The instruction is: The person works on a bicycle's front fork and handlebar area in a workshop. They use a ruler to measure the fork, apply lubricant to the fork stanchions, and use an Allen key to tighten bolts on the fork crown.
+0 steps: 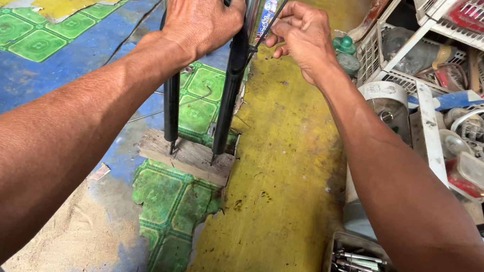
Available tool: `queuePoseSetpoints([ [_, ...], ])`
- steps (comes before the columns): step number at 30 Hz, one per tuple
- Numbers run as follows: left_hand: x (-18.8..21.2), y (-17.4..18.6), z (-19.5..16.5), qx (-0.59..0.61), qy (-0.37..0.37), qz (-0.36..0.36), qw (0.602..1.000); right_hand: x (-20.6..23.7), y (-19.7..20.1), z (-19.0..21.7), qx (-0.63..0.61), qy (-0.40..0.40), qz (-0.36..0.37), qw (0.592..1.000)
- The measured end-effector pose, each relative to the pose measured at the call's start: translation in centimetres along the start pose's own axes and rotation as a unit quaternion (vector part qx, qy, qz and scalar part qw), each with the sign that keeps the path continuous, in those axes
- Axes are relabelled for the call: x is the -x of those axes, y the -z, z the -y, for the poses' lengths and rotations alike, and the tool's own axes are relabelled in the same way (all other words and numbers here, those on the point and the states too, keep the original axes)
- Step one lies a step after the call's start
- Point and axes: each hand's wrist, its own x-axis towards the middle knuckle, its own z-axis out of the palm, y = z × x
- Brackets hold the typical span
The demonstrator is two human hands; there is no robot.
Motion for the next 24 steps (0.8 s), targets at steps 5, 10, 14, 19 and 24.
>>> queuePoseSetpoints([
  [5, 0.1, -0.3, 0.3, 0.021, 0.030, 0.013, 0.999, -0.3, -0.3, 0.2, 0.011, -0.002, -0.007, 1.000],
  [10, 0.1, -0.6, 0.5, 0.036, 0.068, 0.021, 0.997, -0.3, -0.5, 0.4, 0.020, -0.001, -0.002, 1.000],
  [14, 0.2, -1.0, 0.7, 0.041, 0.096, 0.026, 0.994, -0.2, -0.6, 0.6, 0.029, -0.001, 0.003, 1.000],
  [19, 0.1, -1.5, 0.9, 0.040, 0.120, 0.031, 0.992, -0.2, -0.6, 0.6, 0.028, 0.003, 0.016, 0.999],
  [24, 0.4, -1.8, 1.4, 0.044, 0.120, 0.029, 0.991, -0.3, -0.6, 0.6, 0.038, -0.002, 0.013, 0.999],
])
